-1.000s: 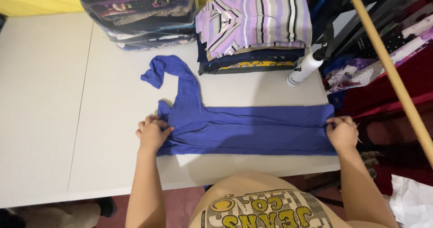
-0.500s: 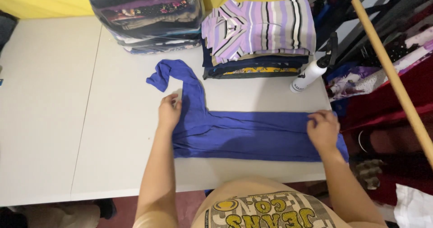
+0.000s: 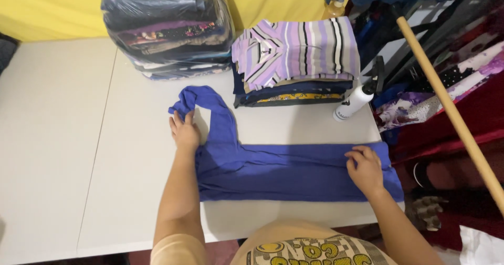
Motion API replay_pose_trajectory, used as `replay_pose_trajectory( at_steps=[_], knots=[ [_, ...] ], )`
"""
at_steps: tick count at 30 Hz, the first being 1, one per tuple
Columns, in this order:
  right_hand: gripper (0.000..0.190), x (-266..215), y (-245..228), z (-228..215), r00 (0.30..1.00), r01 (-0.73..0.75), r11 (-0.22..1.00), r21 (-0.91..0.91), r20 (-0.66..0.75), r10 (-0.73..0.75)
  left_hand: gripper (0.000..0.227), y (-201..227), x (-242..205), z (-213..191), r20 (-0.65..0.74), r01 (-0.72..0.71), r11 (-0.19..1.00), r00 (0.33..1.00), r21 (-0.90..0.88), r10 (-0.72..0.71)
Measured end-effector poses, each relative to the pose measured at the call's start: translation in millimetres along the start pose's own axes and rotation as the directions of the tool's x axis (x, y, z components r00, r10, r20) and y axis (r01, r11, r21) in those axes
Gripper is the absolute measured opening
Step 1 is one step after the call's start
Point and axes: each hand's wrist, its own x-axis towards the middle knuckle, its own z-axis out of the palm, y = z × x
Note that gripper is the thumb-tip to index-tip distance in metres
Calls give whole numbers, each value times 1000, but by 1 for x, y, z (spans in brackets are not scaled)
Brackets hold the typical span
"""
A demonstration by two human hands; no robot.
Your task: Folding items of laundry including shirts and trousers while spraying them with a liquid.
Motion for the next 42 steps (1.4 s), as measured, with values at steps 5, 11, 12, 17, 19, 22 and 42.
replay_pose_trajectory(
  at_steps=[5, 11, 12, 17, 19, 22, 42],
  knots=[
    [16, 0, 6, 11, 1000, -13, 1000, -19, 26, 13, 55, -28, 36, 23, 254, -14, 978, 966, 209, -41],
    [16, 5, -20, 9, 1000, 9, 998, 60, 29, -11, 38, -25, 32, 15, 90, -23, 989, 996, 149, 9],
    [15, 10, -29, 5, 998, 54, 993, 109, -23, -52, 31, -22, 34, 10, -39, -41, 998, 998, 57, 43],
    [20, 27, -84, -7, 997, 76, 925, 373, -36, -68, 14, 87, -65, -119, -385, -355, 848, 901, -394, 199],
    [21, 31, -118, -18, 998, 58, 866, 496, -1, -67, 13, 122, -109, -152, -370, -352, 791, 913, -501, 172],
    [22, 39, -172, -43, 948, -272, 506, 819, 320, -8, 18, 157, -172, -177, -319, -512, 620, 858, -595, 403],
    [12, 50, -115, -157, 795, -550, -165, 819, 573, 200, 83, 8, -131, -8, -18, -278, 934, 959, -226, 281]
  ],
)
